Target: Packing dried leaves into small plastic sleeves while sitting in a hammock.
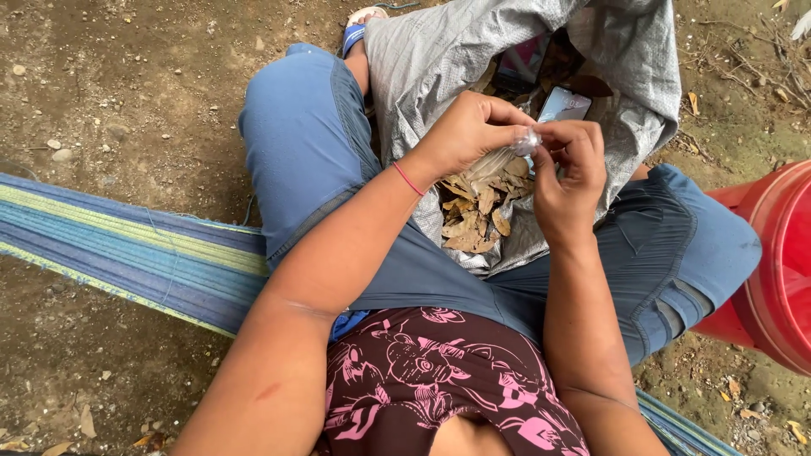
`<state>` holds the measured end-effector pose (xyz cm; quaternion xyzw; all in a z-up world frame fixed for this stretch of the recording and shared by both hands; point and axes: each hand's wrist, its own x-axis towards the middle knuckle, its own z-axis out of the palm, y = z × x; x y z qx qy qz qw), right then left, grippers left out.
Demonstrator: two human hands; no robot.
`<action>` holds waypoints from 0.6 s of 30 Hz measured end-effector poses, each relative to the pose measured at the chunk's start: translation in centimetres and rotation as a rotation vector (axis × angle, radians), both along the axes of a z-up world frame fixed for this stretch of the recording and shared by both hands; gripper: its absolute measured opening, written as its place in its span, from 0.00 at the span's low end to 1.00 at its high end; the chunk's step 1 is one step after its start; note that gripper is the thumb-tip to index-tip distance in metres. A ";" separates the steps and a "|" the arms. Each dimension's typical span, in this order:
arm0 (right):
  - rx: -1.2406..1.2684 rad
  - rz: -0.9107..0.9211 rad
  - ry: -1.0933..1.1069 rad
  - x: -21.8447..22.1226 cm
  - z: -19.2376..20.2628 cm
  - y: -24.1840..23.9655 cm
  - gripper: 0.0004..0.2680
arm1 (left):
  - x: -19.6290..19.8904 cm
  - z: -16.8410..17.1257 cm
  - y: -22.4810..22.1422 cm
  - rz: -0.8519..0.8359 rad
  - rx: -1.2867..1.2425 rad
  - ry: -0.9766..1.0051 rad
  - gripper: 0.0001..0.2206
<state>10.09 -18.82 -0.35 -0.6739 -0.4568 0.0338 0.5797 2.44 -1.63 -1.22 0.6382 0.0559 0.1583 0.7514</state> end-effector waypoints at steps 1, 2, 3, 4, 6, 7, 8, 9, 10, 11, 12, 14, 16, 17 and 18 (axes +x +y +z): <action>-0.021 -0.038 -0.028 0.4 -0.3 -0.2 0.03 | 0.1 0.0 0.0 -0.036 -0.020 0.004 0.04; -0.021 -0.041 -0.029 0.6 -0.9 -0.3 0.03 | 0.1 0.2 -0.3 -0.039 -0.019 0.003 0.04; 0.022 -0.052 0.100 0.7 -1.6 -0.3 0.03 | 0.0 0.4 -0.6 -0.051 -0.031 -0.008 0.05; 0.065 -0.061 0.230 0.8 -2.2 -0.4 0.04 | -0.1 0.7 -0.9 -0.063 -0.043 -0.019 0.05; 0.152 -0.046 0.453 1.1 -3.7 -0.4 0.04 | 0.7 -1.1 -1.2 -0.058 -0.069 -0.015 0.05; 0.237 -0.026 0.674 1.3 -4.4 -0.4 0.04 | 1.1 -2.0 -1.5 -0.051 -0.096 -0.013 0.06; 0.237 -0.028 0.674 0.9 -4.4 -0.2 0.04 | 1.2 -2.2 -1.8 -0.053 -0.097 -0.012 0.06; 0.244 -0.036 0.700 0.5 -4.5 0.1 0.04 | 1.3 -2.5 -2.1 -0.064 -0.120 0.024 0.04; 0.251 -0.044 0.727 0.1 -4.5 0.4 0.03 | 1.4 -2.7 -2.5 -0.076 -0.143 0.059 0.06; 0.249 -0.043 0.727 -0.1 -4.2 0.5 0.03 | 1.3 -2.8 -2.2 -0.074 -0.144 0.059 0.06; 0.206 -0.097 0.631 -0.4 -3.9 0.7 0.03 | 1.2 -2.8 -2.0 -0.055 -0.088 0.054 0.07; 0.163 -0.150 0.536 -0.3 -3.6 0.7 0.03 | 0.7 -1.9 -2.1 -0.037 -0.032 0.050 0.10; 0.168 -0.238 0.449 0.4 -3.5 0.4 0.03 | 0.0 0.2 -2.7 -0.117 0.108 0.010 0.08; 0.168 -0.239 0.449 1.1 -3.2 -0.1 0.03 | 0.1 -0.1 -3.1 -0.118 0.107 0.010 0.08; 0.206 -0.298 0.519 1.9 -3.0 -0.5 0.02 | 0.2 -0.4 -3.4 -0.161 0.104 0.007 0.08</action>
